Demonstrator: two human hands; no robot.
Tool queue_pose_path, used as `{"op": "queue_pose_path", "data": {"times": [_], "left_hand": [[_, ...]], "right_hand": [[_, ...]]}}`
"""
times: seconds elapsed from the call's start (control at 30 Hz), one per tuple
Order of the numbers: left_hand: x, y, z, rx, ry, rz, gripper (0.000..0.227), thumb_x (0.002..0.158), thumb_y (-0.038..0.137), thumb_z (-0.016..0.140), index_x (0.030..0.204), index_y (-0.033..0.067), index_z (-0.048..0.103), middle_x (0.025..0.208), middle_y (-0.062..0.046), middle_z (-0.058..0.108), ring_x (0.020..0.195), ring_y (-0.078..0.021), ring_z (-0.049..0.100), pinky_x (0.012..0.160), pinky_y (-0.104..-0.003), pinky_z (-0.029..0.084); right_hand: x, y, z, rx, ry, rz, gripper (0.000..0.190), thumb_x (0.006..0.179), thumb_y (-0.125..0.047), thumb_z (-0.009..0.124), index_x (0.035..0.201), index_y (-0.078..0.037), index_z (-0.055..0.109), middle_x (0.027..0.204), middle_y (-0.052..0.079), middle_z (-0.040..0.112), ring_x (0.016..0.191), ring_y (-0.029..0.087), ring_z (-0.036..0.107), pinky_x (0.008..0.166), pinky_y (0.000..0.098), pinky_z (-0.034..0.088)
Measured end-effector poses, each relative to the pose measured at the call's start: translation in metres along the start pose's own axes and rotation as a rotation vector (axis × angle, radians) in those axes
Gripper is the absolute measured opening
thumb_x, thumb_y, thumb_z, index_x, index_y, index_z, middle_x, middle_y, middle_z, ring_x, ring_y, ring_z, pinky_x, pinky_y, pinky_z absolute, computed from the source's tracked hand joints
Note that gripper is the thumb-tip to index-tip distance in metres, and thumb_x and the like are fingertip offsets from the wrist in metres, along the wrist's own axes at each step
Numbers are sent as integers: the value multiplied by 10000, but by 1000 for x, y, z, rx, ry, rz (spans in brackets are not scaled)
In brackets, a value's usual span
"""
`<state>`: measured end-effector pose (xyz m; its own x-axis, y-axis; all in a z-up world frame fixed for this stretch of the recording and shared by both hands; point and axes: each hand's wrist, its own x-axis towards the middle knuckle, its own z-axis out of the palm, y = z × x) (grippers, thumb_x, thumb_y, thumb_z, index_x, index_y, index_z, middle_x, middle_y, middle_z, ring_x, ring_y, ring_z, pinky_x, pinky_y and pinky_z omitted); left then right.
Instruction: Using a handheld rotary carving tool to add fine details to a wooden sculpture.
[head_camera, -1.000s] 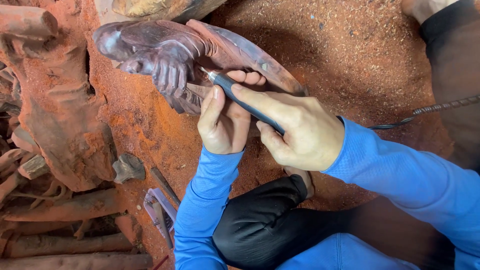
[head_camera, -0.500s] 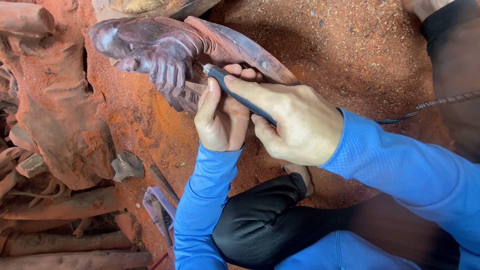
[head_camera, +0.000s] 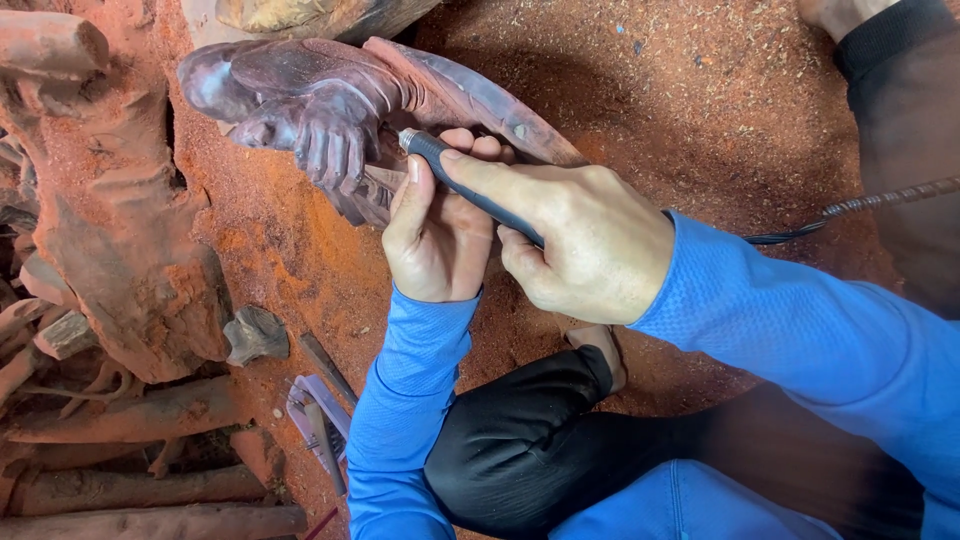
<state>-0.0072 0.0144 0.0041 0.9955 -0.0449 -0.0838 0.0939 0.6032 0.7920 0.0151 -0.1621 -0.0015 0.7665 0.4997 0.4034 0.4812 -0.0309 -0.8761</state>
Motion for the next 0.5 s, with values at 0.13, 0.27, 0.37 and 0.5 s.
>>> {"op": "queue_pose_path", "data": {"times": [0.13,0.27,0.37,0.5], "left_hand": [[-1,0,-1,-17,4,-2,357,1134,223,480,1287,-71,612,1224,-253,680,1179,-338,652,1177,-458,453],[-2,2,-1,16,9,-11,343,1120,223,512,1280,-60,619,1211,-226,692,1192,-347,636,1163,-453,461],[-3,2,-4,2,8,-19,343,1121,218,512,1292,-61,613,1218,-237,690,1207,-356,631,1163,-458,464],[-4,2,-3,11,4,-8,331,1124,211,507,1294,-49,620,1215,-228,690,1196,-372,633,1179,-479,453]], "right_hand": [[-2,1,3,22,7,-3,650,833,-4,561,1479,-26,497,1395,198,659,1291,375,630,1070,448,505],[-6,3,7,19,40,-12,652,829,0,556,1478,-19,496,1369,176,675,1268,360,650,1065,440,526],[-8,3,8,23,50,-7,665,831,1,558,1491,-27,483,1387,172,667,1272,354,653,1057,437,538],[-11,4,9,-27,72,-22,673,837,-10,571,1503,-49,482,1381,138,683,1232,343,675,1000,441,574]]}}
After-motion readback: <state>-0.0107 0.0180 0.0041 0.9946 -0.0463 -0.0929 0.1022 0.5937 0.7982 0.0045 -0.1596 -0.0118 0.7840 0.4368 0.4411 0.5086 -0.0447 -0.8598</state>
